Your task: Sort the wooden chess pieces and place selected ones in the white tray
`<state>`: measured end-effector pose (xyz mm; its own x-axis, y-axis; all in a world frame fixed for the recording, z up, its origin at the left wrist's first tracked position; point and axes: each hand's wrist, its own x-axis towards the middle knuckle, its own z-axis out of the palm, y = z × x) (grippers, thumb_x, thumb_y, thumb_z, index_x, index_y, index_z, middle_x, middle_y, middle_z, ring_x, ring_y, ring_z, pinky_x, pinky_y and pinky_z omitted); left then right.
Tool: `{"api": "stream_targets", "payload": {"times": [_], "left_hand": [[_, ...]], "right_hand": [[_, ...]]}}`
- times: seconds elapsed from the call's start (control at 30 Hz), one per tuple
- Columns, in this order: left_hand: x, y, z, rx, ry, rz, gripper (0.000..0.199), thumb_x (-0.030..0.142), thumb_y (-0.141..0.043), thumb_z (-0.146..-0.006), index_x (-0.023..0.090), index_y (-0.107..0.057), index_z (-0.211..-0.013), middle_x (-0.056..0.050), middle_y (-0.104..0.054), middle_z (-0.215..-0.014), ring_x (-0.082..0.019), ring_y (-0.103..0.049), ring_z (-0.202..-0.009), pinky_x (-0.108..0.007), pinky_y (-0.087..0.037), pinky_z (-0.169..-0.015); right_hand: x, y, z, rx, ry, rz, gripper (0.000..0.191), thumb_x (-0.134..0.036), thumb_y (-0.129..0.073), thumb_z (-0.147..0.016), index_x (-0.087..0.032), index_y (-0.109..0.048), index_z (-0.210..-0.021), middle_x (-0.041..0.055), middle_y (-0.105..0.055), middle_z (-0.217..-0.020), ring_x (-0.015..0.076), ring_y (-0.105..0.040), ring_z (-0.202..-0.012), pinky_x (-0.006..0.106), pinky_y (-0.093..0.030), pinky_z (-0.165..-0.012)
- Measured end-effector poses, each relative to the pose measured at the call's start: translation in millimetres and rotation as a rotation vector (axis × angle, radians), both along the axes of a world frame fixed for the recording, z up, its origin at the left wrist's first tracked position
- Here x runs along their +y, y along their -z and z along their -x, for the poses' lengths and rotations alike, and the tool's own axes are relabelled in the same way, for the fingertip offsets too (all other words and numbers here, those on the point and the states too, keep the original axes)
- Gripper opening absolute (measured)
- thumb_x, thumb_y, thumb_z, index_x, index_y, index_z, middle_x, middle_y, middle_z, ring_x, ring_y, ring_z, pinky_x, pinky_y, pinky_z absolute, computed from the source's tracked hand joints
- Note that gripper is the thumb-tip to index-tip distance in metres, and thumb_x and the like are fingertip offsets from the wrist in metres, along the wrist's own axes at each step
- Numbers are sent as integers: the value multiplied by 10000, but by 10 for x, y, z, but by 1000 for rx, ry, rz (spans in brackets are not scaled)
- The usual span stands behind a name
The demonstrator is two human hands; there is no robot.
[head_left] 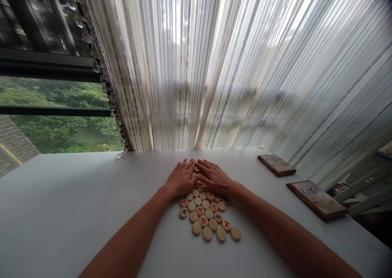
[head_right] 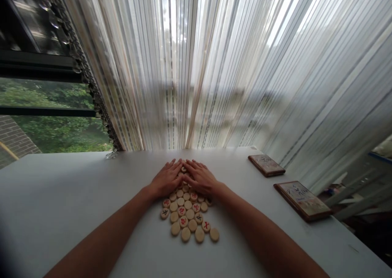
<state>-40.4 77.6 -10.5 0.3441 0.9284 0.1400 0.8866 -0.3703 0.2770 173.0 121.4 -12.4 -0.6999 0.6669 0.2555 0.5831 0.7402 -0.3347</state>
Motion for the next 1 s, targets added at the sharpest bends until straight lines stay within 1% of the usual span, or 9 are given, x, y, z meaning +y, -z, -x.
{"api": "stream_targets", "payload": {"times": [0.1,0.2,0.33,0.43,0.57,0.73,0.83,0.93,1.0], "left_hand": [[-29,10,0,-4,-2,-19,695,471,-393,-1052,135,-346,-1658,-124,-302,-1746,-333,-235,-1631,-522,-176,-1322],[-70,7,1,-30,-14,-49,687,476,-427,-1044,157,-366,-1649,-122,-331,-1738,-311,-280,-1619,-500,-185,-1328],[-113,-12,-5,-62,-37,-84,627,368,-482,-1007,183,-453,-1605,-114,-439,-1687,-288,-379,-1574,-468,-220,-1327],[-128,-27,-8,-63,-72,-98,609,315,-470,-986,113,-507,-1559,-169,-480,-1650,-302,-410,-1555,-468,-249,-1316],[-141,-20,8,-42,-132,-109,608,287,-428,-988,24,-511,-1531,-236,-468,-1639,-329,-403,-1555,-494,-251,-1306],[-174,-7,49,-20,-193,-118,610,273,-431,-986,63,-483,-1557,-226,-463,-1645,-331,-386,-1564,-504,-239,-1303],[-203,-34,62,-27,-128,-113,636,328,-468,-994,144,-447,-1603,-172,-431,-1681,-331,-321,-1598,-519,-202,-1315],[-225,-65,57,-43,7,-93,612,402,-498,-1007,272,-464,-1604,-70,-397,-1717,-305,-287,-1616,-515,-168,-1326],[-229,-77,45,-57,74,-84,590,446,-502,-1016,300,-488,-1587,-49,-405,-1713,-294,-304,-1611,-520,-160,-1326]], "right_hand": [[-15,-5,4,-13,-42,-12,737,-646,-399,-1070,-205,-371,-1660,145,-380,-1706,357,-330,-1592,604,-287,-1276],[-87,-33,-15,-13,-98,-29,684,-592,-383,-1092,-207,-369,-1658,128,-378,-1711,301,-321,-1603,562,-242,-1307],[-236,-110,-18,-23,-174,-59,678,-537,-408,-1095,-173,-347,-1663,134,-339,-1729,257,-264,-1626,508,-180,-1335],[-309,-137,-28,-46,-208,-77,658,-534,-430,-1091,-192,-380,-1651,127,-369,-1714,254,-289,-1617,510,-187,-1336],[-274,-79,-88,-29,-135,-101,613,-519,-411,-1101,-183,-448,-1613,158,-446,-1670,305,-379,-1576,576,-248,-1306],[-150,55,-162,70,37,-114,512,-474,-411,-1100,-196,-595,-1488,201,-587,-1543,380,-503,-1477,666,-362,-1218],[-135,79,-169,118,69,-107,545,-484,-433,-1087,-185,-556,-1525,211,-549,-1574,383,-500,-1478,648,-418,-1194],[-172,51,-160,134,13,-88,586,-506,-480,-1067,-191,-526,-1559,185,-527,-1604,362,-481,-1502,599,-418,-1225],[-196,29,-154,146,-32,-72,562,-509,-508,-1056,-209,-566,-1528,151,-569,-1577,327,-519,-1479,533,-428,-1237]]}}
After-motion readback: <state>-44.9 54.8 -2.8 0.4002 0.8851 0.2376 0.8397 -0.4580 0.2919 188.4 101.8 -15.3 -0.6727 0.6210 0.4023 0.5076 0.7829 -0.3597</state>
